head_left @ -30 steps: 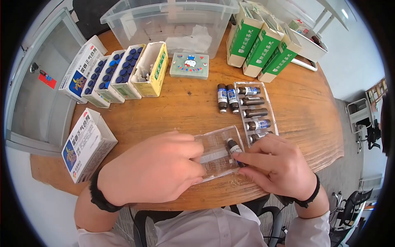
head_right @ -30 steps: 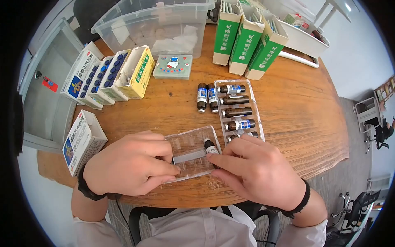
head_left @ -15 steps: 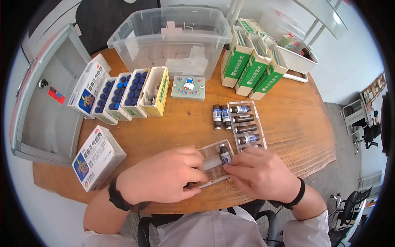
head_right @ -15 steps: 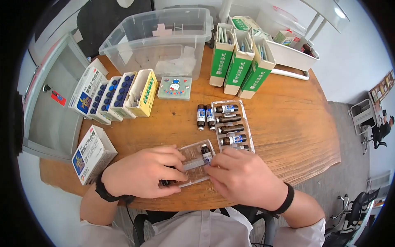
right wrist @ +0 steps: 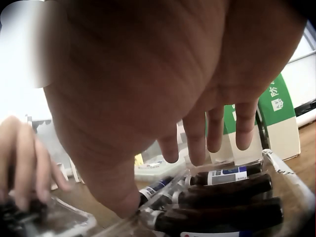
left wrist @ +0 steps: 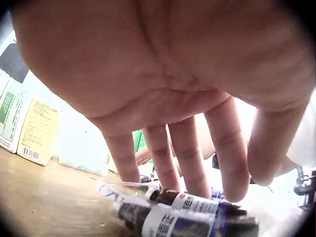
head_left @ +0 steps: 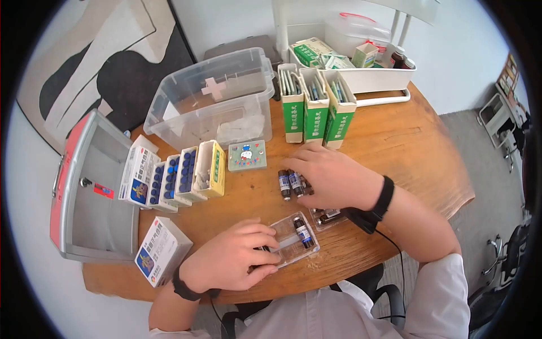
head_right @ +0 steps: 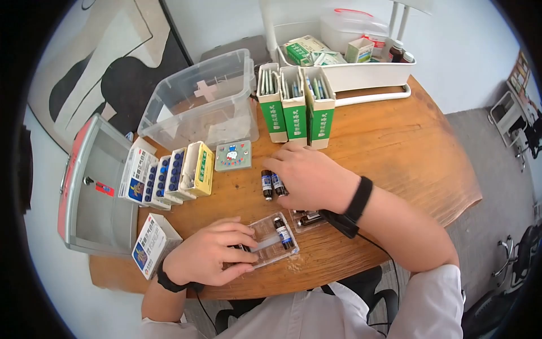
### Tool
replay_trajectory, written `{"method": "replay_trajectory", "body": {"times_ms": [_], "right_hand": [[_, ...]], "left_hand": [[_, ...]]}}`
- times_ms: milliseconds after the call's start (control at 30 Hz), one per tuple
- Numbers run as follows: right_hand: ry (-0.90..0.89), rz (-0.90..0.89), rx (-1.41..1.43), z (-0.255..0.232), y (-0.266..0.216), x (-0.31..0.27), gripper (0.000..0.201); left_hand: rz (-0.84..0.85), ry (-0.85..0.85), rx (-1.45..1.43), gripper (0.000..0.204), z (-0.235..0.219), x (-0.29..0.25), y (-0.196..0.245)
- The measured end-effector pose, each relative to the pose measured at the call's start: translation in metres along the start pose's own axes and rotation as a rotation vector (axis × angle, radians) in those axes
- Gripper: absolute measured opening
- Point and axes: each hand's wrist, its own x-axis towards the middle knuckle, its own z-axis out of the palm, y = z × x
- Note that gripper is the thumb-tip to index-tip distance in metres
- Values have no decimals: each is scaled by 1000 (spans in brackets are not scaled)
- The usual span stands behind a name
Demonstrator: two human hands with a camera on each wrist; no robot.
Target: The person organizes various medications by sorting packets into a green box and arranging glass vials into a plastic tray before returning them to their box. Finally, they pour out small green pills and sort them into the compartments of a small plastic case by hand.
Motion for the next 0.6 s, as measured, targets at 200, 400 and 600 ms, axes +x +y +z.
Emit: {"method": "replay_trajectory", "body": {"times_ms": [200, 400, 600], "right_hand": [[-103, 73, -17, 8, -1, 15, 61], [8, 77, -91, 22, 5, 15, 52], [-24, 139, 200, 19, 2, 20, 43]], "left_hand": [[-214, 138, 222, 36, -19, 51, -16], [-380, 54, 127, 60, -9, 88, -51], [-447, 61, 212, 58, -14, 57, -49]]}}
